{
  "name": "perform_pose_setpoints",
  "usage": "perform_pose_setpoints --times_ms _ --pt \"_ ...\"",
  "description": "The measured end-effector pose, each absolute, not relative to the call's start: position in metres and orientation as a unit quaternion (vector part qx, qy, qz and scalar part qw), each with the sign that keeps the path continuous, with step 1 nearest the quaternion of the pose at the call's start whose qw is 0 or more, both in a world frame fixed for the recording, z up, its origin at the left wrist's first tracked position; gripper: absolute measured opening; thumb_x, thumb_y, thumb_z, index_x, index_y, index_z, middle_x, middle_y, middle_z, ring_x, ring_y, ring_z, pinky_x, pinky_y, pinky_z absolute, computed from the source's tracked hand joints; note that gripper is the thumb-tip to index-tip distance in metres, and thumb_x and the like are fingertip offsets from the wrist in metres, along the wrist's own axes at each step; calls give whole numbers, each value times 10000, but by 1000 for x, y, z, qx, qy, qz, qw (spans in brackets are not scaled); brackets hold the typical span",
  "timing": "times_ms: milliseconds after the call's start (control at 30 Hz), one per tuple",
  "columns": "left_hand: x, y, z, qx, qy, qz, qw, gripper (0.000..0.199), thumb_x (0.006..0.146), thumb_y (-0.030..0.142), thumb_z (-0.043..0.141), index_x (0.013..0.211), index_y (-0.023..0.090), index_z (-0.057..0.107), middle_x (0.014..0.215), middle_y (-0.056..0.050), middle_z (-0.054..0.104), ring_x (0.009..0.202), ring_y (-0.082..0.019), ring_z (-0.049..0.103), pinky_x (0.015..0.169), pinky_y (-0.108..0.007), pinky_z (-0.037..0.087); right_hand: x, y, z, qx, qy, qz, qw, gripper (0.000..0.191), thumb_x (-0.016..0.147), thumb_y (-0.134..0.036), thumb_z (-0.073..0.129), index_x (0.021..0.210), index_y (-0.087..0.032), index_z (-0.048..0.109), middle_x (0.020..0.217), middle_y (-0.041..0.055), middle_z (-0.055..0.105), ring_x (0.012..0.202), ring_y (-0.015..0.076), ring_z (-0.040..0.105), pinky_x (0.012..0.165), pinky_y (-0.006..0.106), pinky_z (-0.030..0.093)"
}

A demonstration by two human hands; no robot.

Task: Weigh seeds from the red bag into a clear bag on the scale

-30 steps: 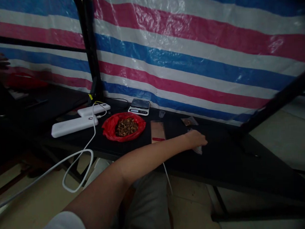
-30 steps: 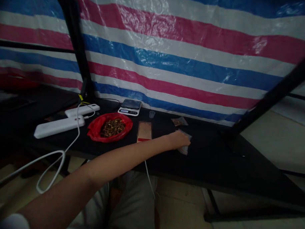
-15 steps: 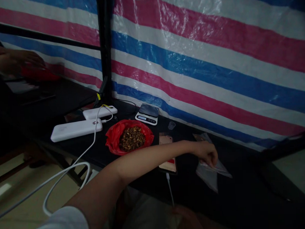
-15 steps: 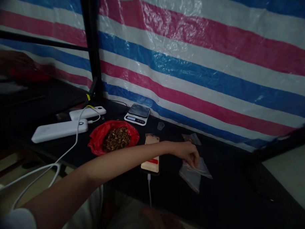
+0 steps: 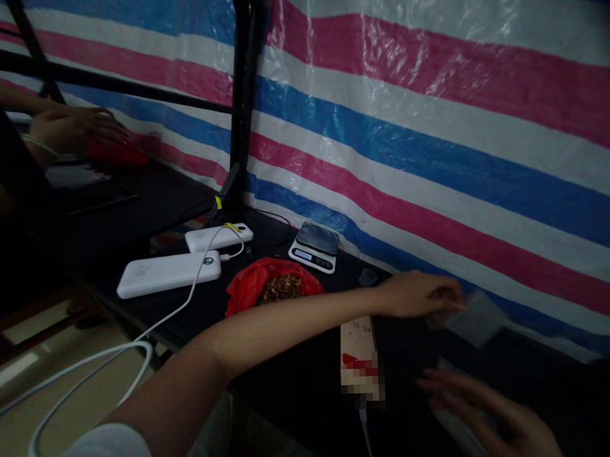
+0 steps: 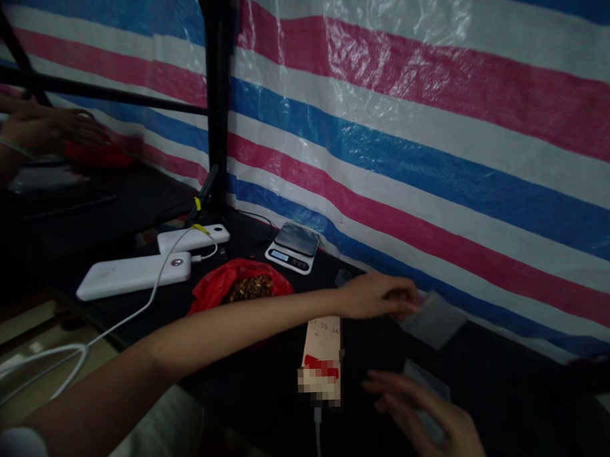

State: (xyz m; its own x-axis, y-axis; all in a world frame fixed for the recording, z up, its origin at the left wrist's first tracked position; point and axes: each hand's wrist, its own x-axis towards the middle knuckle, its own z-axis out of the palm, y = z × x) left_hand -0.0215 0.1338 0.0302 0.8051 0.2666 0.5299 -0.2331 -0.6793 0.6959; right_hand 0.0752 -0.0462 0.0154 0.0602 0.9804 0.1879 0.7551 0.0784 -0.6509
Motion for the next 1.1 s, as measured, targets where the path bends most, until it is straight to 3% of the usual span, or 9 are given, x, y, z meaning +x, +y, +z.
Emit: perform_pose_setpoints --times_ms 167,267,433,633,867,967,1100 --pt "-95 182 33 853 192 436 213 240 869 349 394 930 165 535 726 -4 571 674 -122 534 632 -216 374 57 56 22 -611 -590 208 484 466 801 -534 394 1074 -210 588 1144 105 590 925 221 609 569 269 538" --pt "-127 213 16 836 239 423 256 289 869 393 367 902 158 531 543 35 492 503 -103 486 529 -200 356 27 131 11 -560 -592 278 509 506 763 -562 433 1062 -190 602 1172 102 572 1069 246 532 685 326 536" --pt "-165 260 -17 807 264 371 376 339 808 457 441 845 133 531 561 24 521 418 -96 483 442 -196 365 -18 217 -9 -545 -614 305 482 472 682 -576 511 835 -167 690 900 87 687 908 273 614 657 376 540" --pt "-182 273 -35 817 305 387 299 345 804 420 461 787 108 608 495 16 508 439 -95 467 471 -190 344 -31 236 -17 -518 -648 307 466 322 625 -475 617 792 -211 699 799 33 702 791 252 647 564 349 545" --pt "-178 253 -24 857 251 372 252 326 801 422 488 796 138 647 545 20 505 523 -86 444 523 -180 309 -13 216 -22 -500 -646 308 487 334 641 -439 608 781 -144 679 736 88 699 670 238 658 629 357 533" --pt "-173 242 -23 866 242 361 248 320 822 406 457 810 143 639 538 30 482 516 -81 421 512 -179 286 -12 201 -22 -500 -664 256 494 273 694 -401 563 744 -156 671 726 79 696 658 223 656 635 334 525" --pt "-166 231 -24 862 257 363 244 214 805 301 467 758 134 593 541 48 438 509 -73 394 504 -178 269 -17 188 -22 -517 -700 97 482 172 726 -297 523 704 -184 651 690 50 686 636 199 654 608 286 507"
